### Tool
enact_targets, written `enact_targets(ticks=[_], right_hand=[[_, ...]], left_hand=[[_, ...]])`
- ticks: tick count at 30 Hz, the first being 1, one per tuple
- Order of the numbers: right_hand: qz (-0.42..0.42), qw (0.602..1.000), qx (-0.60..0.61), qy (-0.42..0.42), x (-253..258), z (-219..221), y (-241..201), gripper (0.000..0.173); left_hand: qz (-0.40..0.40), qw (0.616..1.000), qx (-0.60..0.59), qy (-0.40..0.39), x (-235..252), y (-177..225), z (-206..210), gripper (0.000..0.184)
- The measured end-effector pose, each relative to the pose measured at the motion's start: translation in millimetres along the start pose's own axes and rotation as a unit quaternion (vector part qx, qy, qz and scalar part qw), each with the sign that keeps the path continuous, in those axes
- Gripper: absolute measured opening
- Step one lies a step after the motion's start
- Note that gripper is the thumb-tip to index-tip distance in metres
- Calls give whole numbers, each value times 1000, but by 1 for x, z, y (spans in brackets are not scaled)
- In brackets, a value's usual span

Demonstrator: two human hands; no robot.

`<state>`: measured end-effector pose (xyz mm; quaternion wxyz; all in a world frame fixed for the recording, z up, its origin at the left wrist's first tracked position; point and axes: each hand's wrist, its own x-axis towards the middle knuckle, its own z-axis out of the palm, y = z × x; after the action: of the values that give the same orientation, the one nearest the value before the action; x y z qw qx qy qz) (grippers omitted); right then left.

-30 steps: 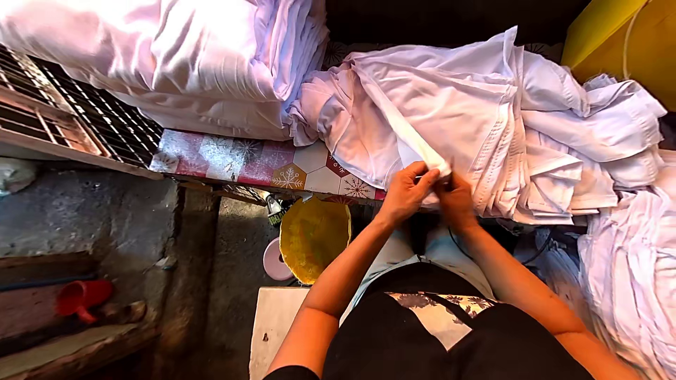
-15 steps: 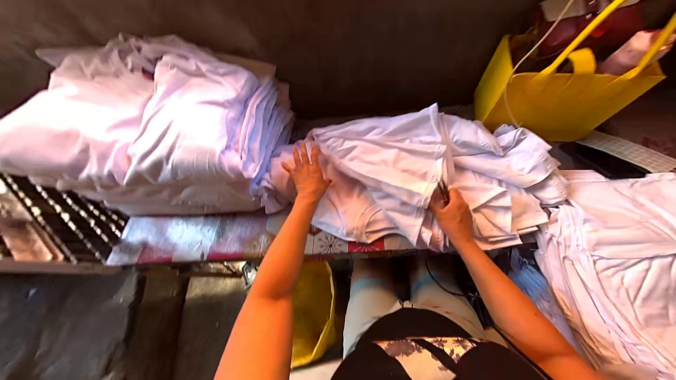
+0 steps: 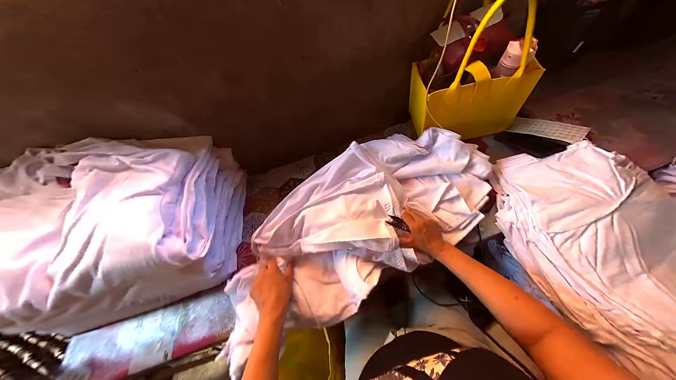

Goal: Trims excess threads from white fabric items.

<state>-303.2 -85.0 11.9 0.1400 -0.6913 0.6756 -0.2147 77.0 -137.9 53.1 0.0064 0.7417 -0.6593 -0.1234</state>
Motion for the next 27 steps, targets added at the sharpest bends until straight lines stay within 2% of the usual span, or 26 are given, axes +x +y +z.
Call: enact_targets(ticks=[2, 3, 4, 6, 7, 8, 10, 12, 14, 16, 18, 22, 25, 27], right_hand=[[-63, 998, 13, -7, 10, -5, 23, 69], [-82, 996, 17, -11, 16, -6, 31, 70], [-94, 995, 19, -13, 19, -6, 35, 71], [-106, 994, 22, -14, 21, -7, 36, 72], [-106, 994, 26, -19, 22, -7, 33, 71], [-106, 994, 30, -26, 21, -5, 29, 69], [-110, 992, 40, -42, 24, -1, 18, 65], [-115, 991, 44, -50, 25, 7, 5, 64], [-117, 991, 51, -46, 25, 14, -9, 62], [-123, 990, 60, -44, 26, 19, -25, 60], [-141, 986, 68, -50, 31, 32, -43, 60], [-192, 973, 81, -103, 59, 47, -64, 59], [-199, 971, 77, -109, 94, 36, -55, 41], [-168, 984, 38, -44, 123, 29, -44, 33]], left_hand=[[-25, 998, 31, -48, -27, 2, -8, 62], [-16, 998, 45, -46, -33, 2, -12, 65], [13, 999, 49, -15, -34, 0, -15, 72], [117, 991, 28, 62, -16, 0, -22, 99], [170, 983, 7, 64, 2, 5, -28, 112], [214, 976, -9, 32, 21, 14, -33, 119], [277, 959, -33, -48, 63, 25, -27, 115], [296, 952, -41, -64, 84, 15, -10, 92], [275, 960, -42, -14, 79, -2, 1, 68], [240, 969, -43, 33, 68, -19, 2, 55], [201, 978, -33, 39, 61, -41, -2, 56], [131, 990, -31, 43, 53, -72, -12, 78], [43, 999, 1, 9, 31, -37, -24, 81], [3, 999, 24, -33, 3, 11, -28, 83]])
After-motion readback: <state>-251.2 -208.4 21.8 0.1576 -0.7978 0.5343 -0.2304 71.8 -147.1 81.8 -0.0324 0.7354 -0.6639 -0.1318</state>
